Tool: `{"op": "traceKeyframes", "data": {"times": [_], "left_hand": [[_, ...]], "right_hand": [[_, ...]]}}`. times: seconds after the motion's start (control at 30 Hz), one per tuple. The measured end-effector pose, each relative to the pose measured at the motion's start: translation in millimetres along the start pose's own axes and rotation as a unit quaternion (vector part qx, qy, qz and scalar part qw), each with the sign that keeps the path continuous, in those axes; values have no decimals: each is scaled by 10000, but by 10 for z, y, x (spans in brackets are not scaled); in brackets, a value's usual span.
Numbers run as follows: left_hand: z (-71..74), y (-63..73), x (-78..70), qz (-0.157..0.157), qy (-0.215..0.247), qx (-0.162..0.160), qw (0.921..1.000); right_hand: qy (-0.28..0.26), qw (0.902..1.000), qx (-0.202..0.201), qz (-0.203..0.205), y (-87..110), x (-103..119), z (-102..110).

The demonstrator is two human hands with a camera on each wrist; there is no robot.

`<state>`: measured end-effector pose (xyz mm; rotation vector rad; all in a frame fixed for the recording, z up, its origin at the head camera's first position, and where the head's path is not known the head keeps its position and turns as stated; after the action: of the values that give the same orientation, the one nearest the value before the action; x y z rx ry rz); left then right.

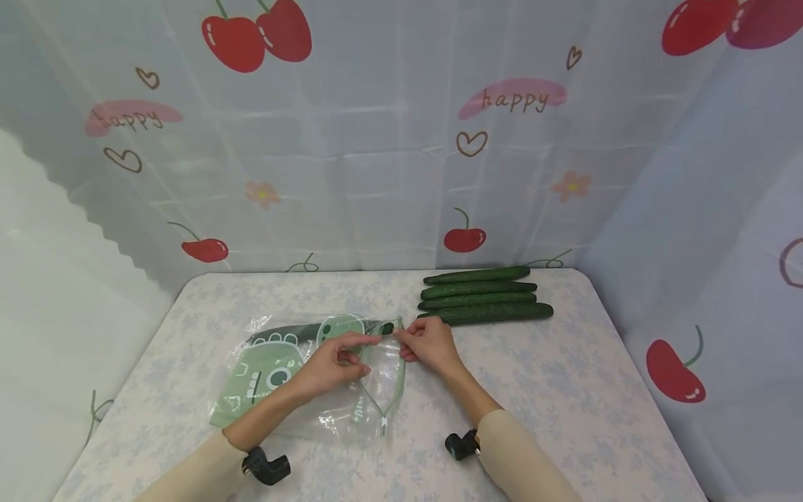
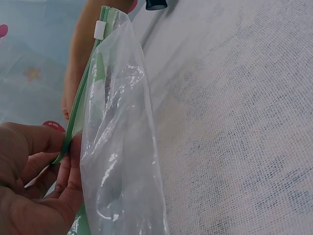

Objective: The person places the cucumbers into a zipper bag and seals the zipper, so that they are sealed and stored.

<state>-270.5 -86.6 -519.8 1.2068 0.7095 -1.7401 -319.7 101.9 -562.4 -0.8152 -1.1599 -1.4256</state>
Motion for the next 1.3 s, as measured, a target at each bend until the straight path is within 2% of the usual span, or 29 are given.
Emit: {"op": "traceKeyframes", "data": {"times": [0.27,0.4,0.53,0.7,0.83,0.93,1.13,1.3], "left_hand": [[26,35,34,104,23,21,9999],[31,27,61,133,30,-10,9999],[27,20,71,88,135,-7,9999],[9,26,75,140,189,-8,9997],[17,42,66,179,188,-18,9997],[20,52,64,189,184,0,9997],[19,68,79,210,137,11,9997],[20,76,82,212,121,-32,9997]], "right_hand": [[618,9979,-161,45,-67,0,9],[578,9982,-126,45,-47,2,33],[252,9993,228,143,-7,-11,24],[91,9961,710,518,141,23,116],[272,9919,827,929,261,89,365],[680,9876,722,1215,313,110,630],[1728,9730,116,1527,368,39,1202],[2168,9610,-349,1682,429,14,1619]]}}
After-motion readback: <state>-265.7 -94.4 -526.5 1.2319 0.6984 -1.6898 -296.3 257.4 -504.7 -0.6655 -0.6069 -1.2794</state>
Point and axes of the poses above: each hand's wrist, its own y-axis away from the middle knuckle, its own z-axis out of the back of the hand, x = y × z, the point moved 10 cm from there along -y, towards the middle knuckle, and after that the axes turned 2 degrees about -x, right-handed, at the moved point
